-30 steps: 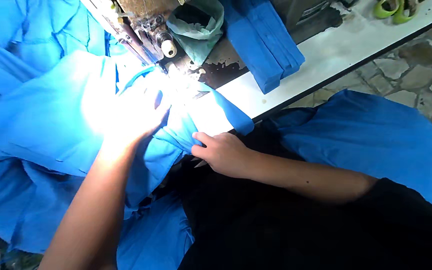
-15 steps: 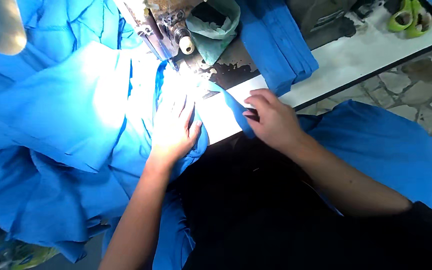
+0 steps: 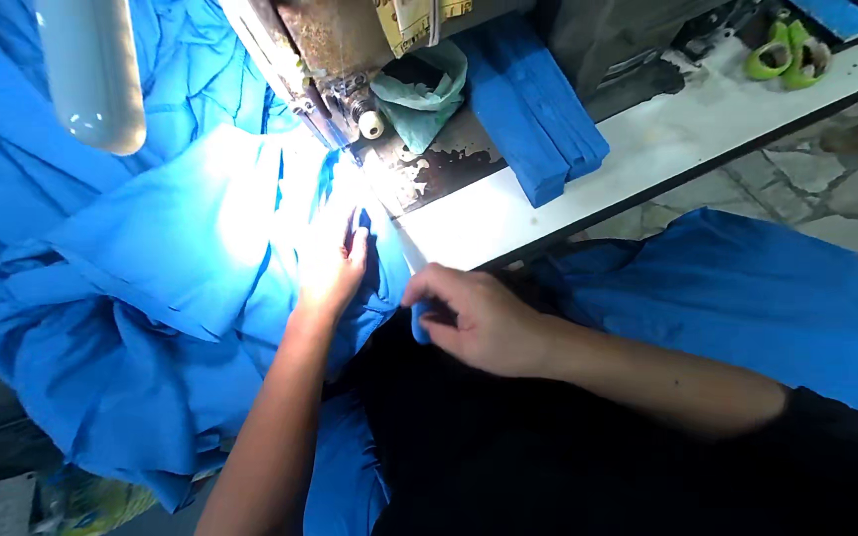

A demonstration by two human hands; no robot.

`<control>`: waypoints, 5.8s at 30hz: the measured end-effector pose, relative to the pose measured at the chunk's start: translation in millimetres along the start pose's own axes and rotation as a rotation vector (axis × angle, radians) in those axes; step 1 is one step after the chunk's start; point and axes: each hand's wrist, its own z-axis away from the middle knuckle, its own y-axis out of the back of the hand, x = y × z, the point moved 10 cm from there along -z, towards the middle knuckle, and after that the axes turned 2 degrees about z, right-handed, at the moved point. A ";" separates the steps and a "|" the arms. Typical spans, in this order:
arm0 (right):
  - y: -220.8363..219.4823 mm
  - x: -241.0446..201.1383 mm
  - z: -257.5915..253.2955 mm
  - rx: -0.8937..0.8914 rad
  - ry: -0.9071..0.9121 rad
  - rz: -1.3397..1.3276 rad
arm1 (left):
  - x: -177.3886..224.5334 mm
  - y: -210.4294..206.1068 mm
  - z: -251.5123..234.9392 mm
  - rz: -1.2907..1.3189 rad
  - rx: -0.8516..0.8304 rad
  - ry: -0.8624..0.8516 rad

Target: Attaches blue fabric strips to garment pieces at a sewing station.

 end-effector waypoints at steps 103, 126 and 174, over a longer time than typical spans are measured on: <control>-38.7 61.1 -45.2 -0.371 0.034 0.581 | -0.1 -26.7 0.9 -0.016 -0.143 -0.199; -24.1 74.4 -56.9 -0.252 -0.108 0.603 | -23.6 -10.4 -28.0 0.099 -0.135 -0.056; -42.5 42.3 -8.3 -0.086 0.137 0.462 | 53.8 -26.5 -41.3 -0.144 -0.525 -0.215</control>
